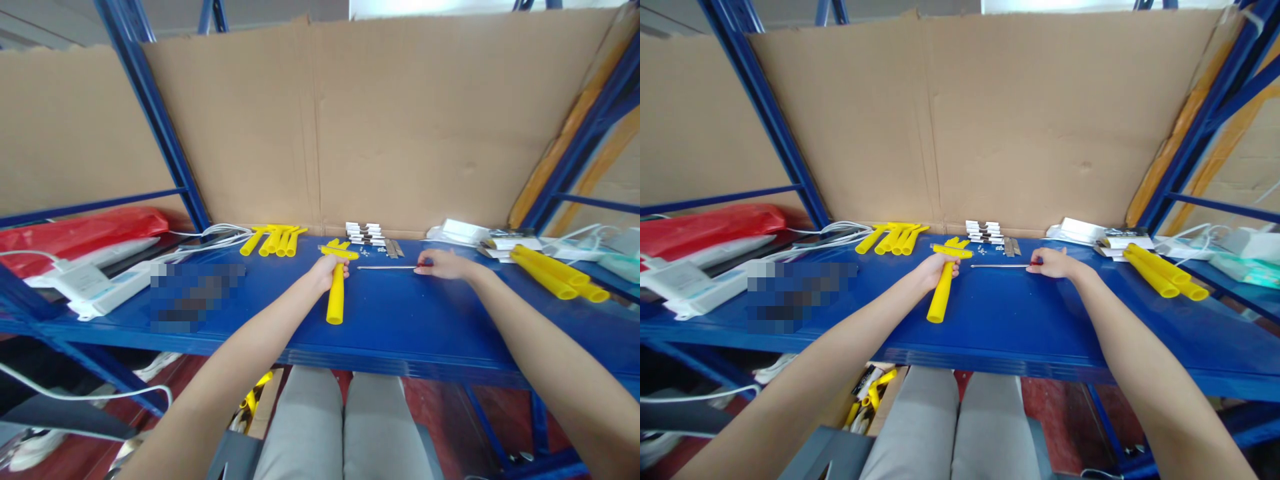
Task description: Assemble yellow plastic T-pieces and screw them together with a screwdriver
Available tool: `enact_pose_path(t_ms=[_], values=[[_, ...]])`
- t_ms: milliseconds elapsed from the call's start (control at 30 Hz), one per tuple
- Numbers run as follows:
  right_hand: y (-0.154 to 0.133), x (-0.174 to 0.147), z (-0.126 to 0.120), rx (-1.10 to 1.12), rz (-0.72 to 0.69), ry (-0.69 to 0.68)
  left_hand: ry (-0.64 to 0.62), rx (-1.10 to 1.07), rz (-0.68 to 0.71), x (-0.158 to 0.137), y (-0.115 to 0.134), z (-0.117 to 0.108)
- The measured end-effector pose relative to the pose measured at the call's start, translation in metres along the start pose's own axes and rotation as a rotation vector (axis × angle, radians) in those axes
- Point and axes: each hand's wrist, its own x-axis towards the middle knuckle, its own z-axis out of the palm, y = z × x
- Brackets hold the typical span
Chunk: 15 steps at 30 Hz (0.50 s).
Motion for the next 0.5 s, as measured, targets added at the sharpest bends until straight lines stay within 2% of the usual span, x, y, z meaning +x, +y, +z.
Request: enact_pose_path(t_ms=[67,167,333,500], values=[[0.002,0.0,-0.002,0.035,0.066,-0.008,0.002,0.012,0.001,0.002,-0.001,-0.001],[0.0,0.0,-0.008,0.06,0.103,0.087,-0.013,0.022,-0.003,0.005,-0.002,-0.003],[-0.013,0.0,-0.016,0.05,-0.043,0.207,-0.03,0.034,0.006,0.009,-0.003,-0.005],[-0.029,-0.003,-0.022,-0.094,-0.09,0.193,-0.006,0.052,0.012,0.007,-0.003,-0.004]])
